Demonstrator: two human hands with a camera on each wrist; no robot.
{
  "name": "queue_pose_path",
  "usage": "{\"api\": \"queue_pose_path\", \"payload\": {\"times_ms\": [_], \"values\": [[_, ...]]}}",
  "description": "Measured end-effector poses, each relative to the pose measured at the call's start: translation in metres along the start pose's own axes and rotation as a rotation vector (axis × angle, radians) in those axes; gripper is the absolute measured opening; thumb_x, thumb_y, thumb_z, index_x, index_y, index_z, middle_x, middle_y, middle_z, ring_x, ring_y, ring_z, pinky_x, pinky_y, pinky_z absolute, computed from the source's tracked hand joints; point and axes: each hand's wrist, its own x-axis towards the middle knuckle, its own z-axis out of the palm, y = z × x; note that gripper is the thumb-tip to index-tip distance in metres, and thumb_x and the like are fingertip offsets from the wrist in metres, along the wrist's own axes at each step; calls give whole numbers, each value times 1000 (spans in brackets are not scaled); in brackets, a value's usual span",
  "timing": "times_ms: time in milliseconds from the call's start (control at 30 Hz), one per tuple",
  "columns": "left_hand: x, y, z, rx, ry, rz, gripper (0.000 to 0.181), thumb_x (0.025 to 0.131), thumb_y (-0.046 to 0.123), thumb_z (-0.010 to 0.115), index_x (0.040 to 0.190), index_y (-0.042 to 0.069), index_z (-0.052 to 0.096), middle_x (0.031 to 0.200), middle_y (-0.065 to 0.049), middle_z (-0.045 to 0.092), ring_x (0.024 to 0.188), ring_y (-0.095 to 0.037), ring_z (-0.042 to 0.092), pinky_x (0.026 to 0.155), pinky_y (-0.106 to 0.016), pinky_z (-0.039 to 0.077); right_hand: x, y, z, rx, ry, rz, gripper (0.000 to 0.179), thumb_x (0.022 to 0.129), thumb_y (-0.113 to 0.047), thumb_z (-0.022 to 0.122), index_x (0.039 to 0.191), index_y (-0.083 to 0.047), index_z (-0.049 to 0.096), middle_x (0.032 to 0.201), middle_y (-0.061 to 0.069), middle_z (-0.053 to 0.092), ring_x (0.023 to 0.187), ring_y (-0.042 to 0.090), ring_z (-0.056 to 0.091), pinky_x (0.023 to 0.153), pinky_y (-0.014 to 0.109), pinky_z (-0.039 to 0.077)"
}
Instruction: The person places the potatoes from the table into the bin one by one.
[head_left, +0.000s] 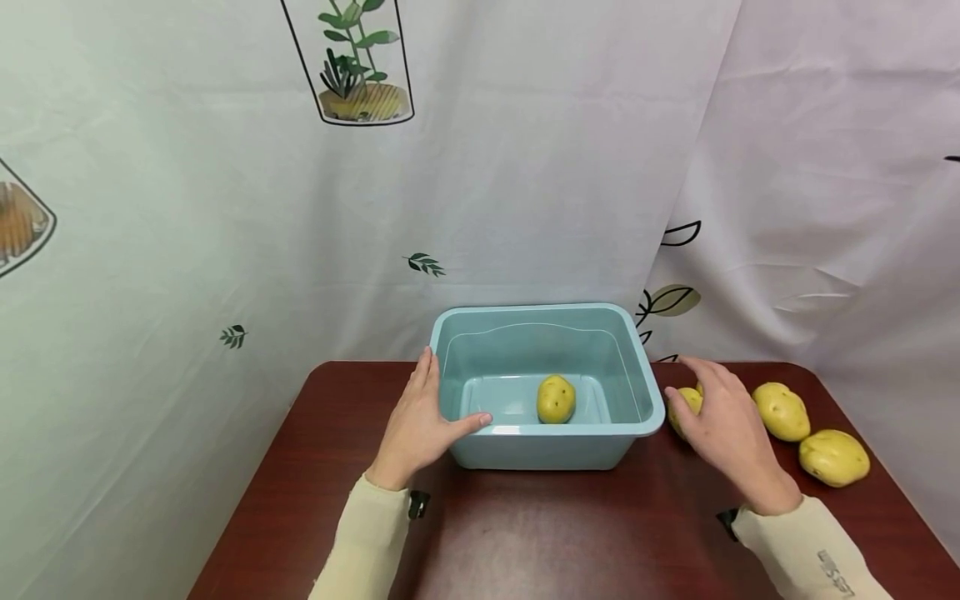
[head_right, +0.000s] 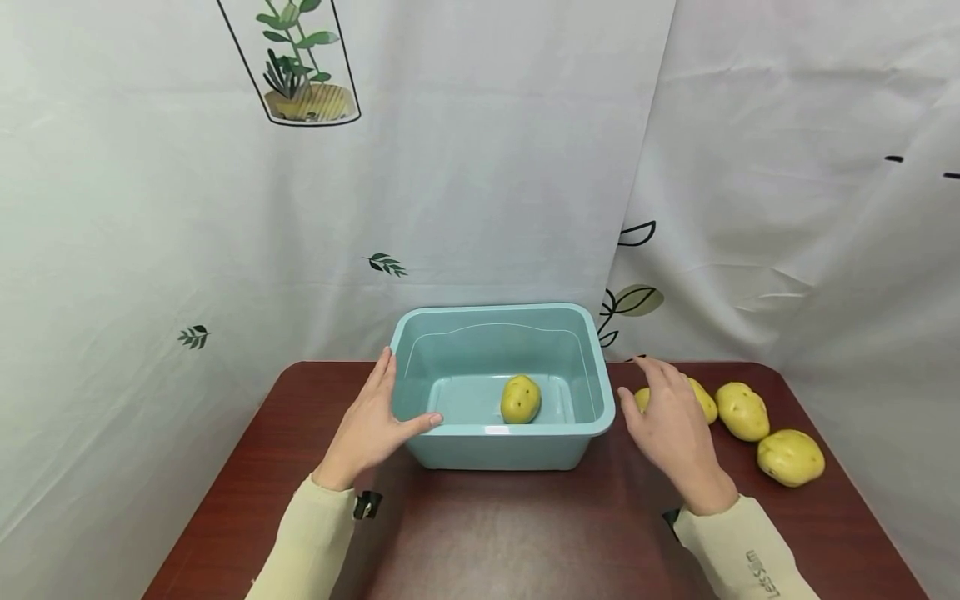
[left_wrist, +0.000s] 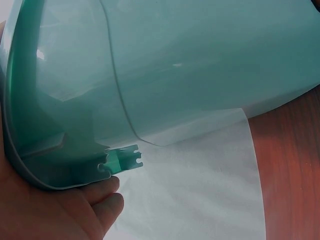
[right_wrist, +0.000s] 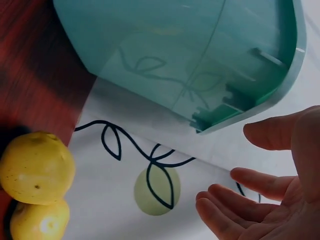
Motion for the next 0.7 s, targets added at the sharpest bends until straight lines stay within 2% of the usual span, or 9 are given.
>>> {"api": "queue_pose_path", "payload": {"times_ms": [200, 467, 700], "values": [[0, 0, 0, -1, 6, 5, 129, 74, 79, 68, 159, -1, 15, 168, -11, 5, 153, -36, 13, 119, -53, 21, -1, 7, 4, 4, 13, 16, 45, 89, -10, 71, 128, 9, 58, 125, 31, 58, 116, 50, 50, 94, 65, 40], [-1, -1, 0, 2, 6, -1, 130, 72, 83, 65, 159, 0, 14, 168, -10, 4, 153, -36, 13, 119, -52, 20, -1, 15, 10, 0, -15, 62, 47, 90, -12, 71, 130, 10, 57, 127, 33, 55, 116, 52, 49, 93, 68, 39], [-1, 1, 0, -6, 0, -7, 125, 75, 73, 72, 159, 0, 14, 169, -9, 3, 153, -35, 12, 120, -52, 19, -4, 22, 14, -7, -36, 98, 48, 92, -15, 67, 130, 11, 55, 128, 35, 53, 116, 53, 48, 94, 67, 38]]}}
